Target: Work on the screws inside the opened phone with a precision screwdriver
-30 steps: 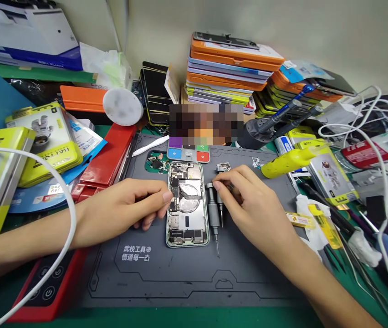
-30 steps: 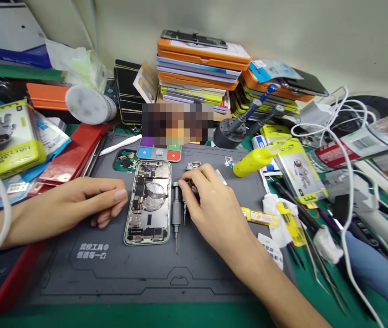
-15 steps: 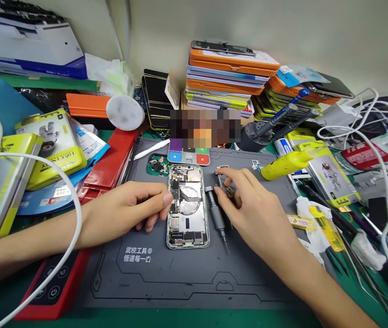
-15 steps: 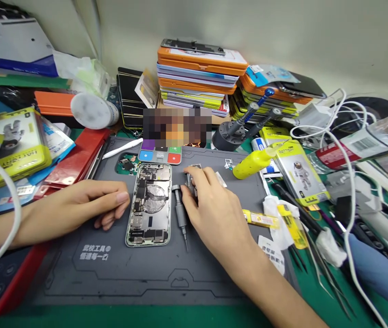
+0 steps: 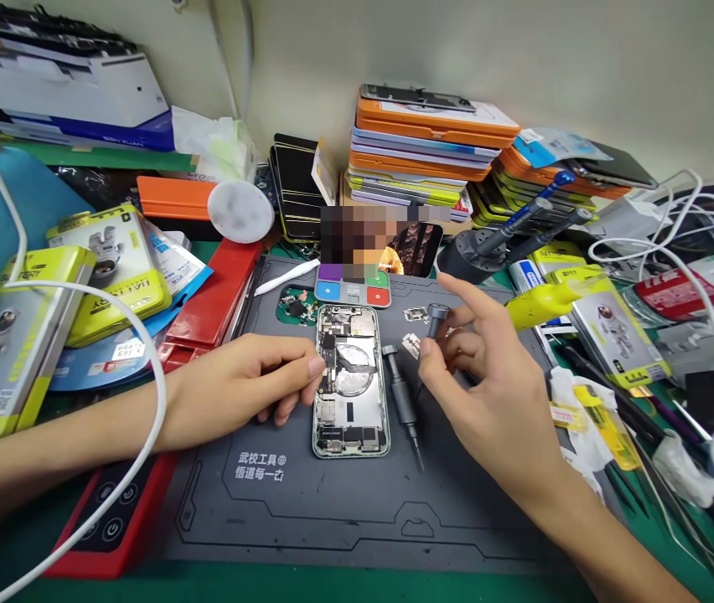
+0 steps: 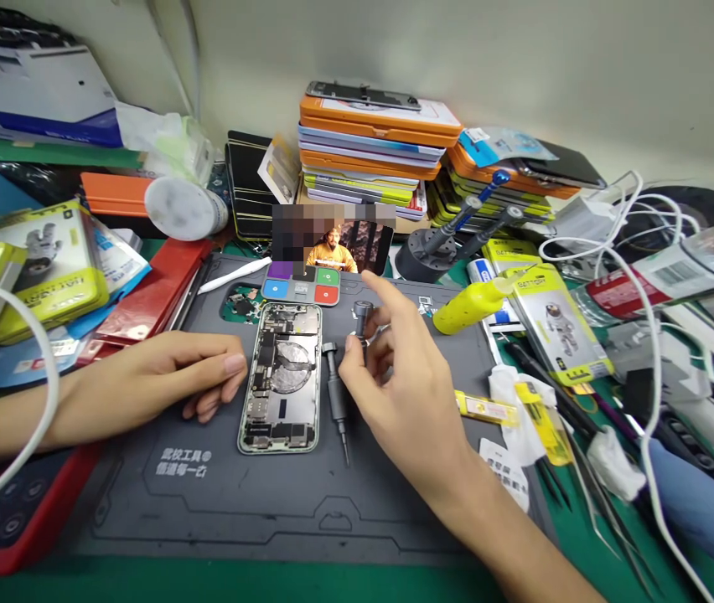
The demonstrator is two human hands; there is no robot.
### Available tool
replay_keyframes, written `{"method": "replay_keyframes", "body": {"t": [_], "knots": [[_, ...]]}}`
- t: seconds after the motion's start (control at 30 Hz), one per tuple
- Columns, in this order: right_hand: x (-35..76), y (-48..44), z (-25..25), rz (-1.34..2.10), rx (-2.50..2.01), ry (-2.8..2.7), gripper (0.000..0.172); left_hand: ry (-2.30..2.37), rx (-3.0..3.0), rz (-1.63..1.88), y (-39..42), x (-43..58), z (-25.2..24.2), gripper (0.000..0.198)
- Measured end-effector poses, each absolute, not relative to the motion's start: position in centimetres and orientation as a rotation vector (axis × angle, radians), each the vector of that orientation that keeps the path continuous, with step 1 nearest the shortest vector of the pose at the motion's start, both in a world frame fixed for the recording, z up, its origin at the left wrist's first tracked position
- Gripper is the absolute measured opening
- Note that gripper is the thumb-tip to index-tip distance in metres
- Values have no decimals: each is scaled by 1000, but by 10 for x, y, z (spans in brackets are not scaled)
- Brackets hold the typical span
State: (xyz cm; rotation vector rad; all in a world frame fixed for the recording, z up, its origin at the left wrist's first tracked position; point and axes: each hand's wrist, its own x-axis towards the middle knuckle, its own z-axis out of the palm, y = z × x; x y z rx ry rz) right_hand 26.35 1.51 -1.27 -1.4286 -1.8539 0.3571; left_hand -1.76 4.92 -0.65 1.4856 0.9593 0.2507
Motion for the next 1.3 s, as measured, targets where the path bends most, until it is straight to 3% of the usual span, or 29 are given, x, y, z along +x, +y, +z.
{"method": "replay_keyframes", "body": {"t": [0.37, 0.57, 0.77, 0.93, 1.3], "knots": [[260, 13, -10, 152, -1209, -1999, 47, 935, 1474, 239, 51, -19, -5, 43], [262, 9, -13, 139, -1197, -2076, 59, 925, 1459, 279, 50, -17, -4, 40], [230, -5, -17, 571, -1016, -1644, 66, 931, 1428, 356, 50, -16, -4, 42], [218, -13, -31, 430, -796, -1943, 80, 921, 1402, 384, 50, -16, -3, 43], [221, -17, -39, 593, -829, -1918, 80, 892, 1421, 376, 52, -15, -3, 45]]}}
